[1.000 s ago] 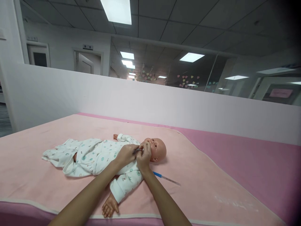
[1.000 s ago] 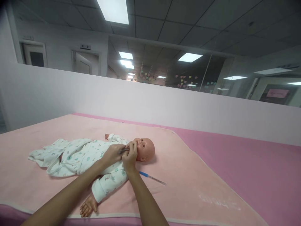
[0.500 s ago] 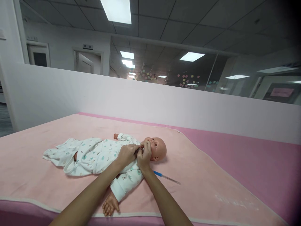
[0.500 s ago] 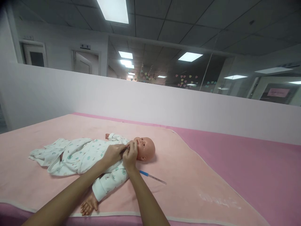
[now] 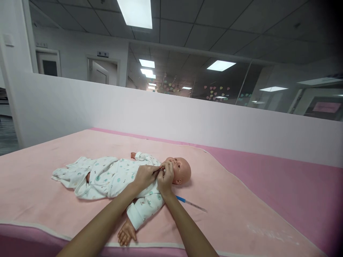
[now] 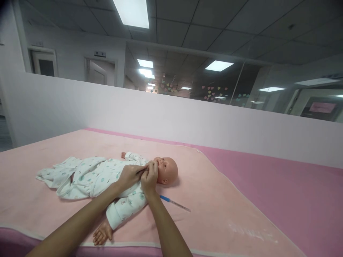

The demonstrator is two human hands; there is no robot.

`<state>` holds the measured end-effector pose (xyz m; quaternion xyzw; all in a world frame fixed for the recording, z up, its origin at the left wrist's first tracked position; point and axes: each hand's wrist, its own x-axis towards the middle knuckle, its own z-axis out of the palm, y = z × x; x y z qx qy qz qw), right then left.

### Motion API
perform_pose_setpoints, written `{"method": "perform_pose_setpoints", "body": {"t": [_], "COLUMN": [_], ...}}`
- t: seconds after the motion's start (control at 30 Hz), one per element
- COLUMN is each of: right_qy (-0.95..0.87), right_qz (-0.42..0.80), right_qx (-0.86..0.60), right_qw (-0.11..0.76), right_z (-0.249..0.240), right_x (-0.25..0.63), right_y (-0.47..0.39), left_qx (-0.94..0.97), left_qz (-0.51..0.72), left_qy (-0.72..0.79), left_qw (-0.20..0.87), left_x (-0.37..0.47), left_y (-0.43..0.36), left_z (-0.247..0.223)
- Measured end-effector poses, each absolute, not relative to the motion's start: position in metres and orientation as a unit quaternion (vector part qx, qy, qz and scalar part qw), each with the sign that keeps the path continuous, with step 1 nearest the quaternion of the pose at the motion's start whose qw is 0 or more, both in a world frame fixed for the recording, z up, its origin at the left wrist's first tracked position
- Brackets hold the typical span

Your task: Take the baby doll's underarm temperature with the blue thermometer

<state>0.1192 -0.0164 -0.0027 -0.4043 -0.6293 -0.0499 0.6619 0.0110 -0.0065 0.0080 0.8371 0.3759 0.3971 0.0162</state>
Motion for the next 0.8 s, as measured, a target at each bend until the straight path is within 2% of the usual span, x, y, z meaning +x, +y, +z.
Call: {"method": "perform_pose_setpoints", "body": {"t": [0.33,0.63,0.8], "right_qy": [-0.632,-0.64,-0.642], "right_qz": [-0.054,-0.048,-0.057], "right_qx": [-0.395,-0.372,-0.362], "right_qw": [0.664,0.671,0.674], "right_z": [-0.0038,-0.004,-0.0035], "right_x": [0.119,0.1187,0.1192], "right_y": [-0.0161,-0.0151,-0.0144], "left_qx": [0.829,0.838,0.84], "left_qz": [0.401,0.359,0.386], "left_qy": [0.389,0.397,0.378], "left_qw": [0.004,-0.106,-0.046], "left_x": [0.0124,0.0153,0.0113], "left_y": [-0.0093,-0.0039,-0.0043], "left_z": [0.0127,0.0042,0.0091]}}
